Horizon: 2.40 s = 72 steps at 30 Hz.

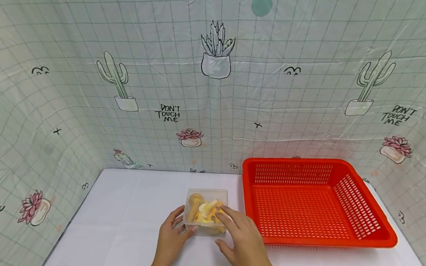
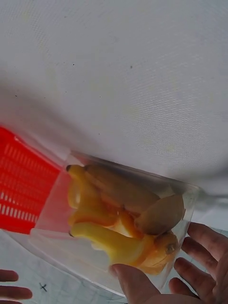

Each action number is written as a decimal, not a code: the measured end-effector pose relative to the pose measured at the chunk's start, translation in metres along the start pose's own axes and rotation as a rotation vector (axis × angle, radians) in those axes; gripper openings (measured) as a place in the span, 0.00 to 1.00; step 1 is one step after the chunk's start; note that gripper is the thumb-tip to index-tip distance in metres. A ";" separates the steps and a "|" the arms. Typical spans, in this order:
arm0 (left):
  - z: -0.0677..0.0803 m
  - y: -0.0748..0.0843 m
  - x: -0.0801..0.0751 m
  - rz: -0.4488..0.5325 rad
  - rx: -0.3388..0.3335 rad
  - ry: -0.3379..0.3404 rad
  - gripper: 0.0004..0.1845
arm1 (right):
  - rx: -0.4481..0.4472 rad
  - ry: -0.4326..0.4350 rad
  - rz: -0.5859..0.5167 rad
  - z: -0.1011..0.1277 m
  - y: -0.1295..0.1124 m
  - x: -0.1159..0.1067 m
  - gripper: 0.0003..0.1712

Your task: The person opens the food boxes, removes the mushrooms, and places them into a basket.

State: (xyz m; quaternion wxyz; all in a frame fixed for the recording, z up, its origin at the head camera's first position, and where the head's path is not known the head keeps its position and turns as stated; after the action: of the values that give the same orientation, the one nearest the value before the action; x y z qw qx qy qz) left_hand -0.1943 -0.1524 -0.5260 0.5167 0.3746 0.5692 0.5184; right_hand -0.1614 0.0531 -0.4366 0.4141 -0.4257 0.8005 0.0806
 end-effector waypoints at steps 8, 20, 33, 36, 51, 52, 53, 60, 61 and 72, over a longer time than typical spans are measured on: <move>-0.002 -0.004 0.001 -0.007 -0.009 0.007 0.36 | -0.021 0.033 -0.005 -0.004 -0.003 0.023 0.39; -0.004 -0.005 0.001 -0.014 0.014 0.001 0.36 | -0.056 0.057 0.038 -0.006 -0.002 0.046 0.34; -0.002 -0.004 0.000 0.001 0.011 0.004 0.36 | -0.046 0.099 0.010 -0.013 0.000 0.058 0.28; -0.003 -0.004 0.000 0.002 0.012 0.004 0.36 | -0.037 0.089 0.030 -0.014 0.000 0.062 0.28; -0.005 -0.006 0.000 0.037 0.014 -0.024 0.36 | -0.045 0.195 0.120 -0.016 -0.004 0.067 0.25; -0.005 -0.005 0.000 0.038 0.014 -0.024 0.36 | -0.046 0.201 0.120 -0.015 -0.003 0.067 0.25; -0.005 -0.005 0.001 0.039 0.014 -0.024 0.36 | -0.047 0.205 0.120 -0.016 -0.003 0.067 0.25; -0.005 -0.004 0.002 0.039 0.012 -0.022 0.35 | -0.091 0.198 0.133 -0.016 0.001 0.065 0.24; -0.005 -0.004 0.002 0.038 0.014 -0.023 0.35 | -0.103 0.193 0.131 -0.017 0.001 0.065 0.24; -0.007 -0.003 0.002 0.052 0.008 -0.017 0.35 | -0.271 0.125 0.137 -0.023 0.008 0.061 0.21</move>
State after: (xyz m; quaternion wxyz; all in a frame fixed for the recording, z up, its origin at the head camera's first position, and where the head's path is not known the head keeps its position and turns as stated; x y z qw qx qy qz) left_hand -0.2008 -0.1529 -0.5300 0.5065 0.3955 0.5570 0.5261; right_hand -0.1991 0.0091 -0.4681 0.2957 -0.4263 0.8337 0.1893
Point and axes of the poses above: each hand's wrist, its own z-axis away from the middle knuckle, its own x-axis out of the palm, y = z × x, the point moved 7 cm from there along -z, towards the middle knuckle, and after that the axes turned 10 degrees about -x, right-handed, at the moved point
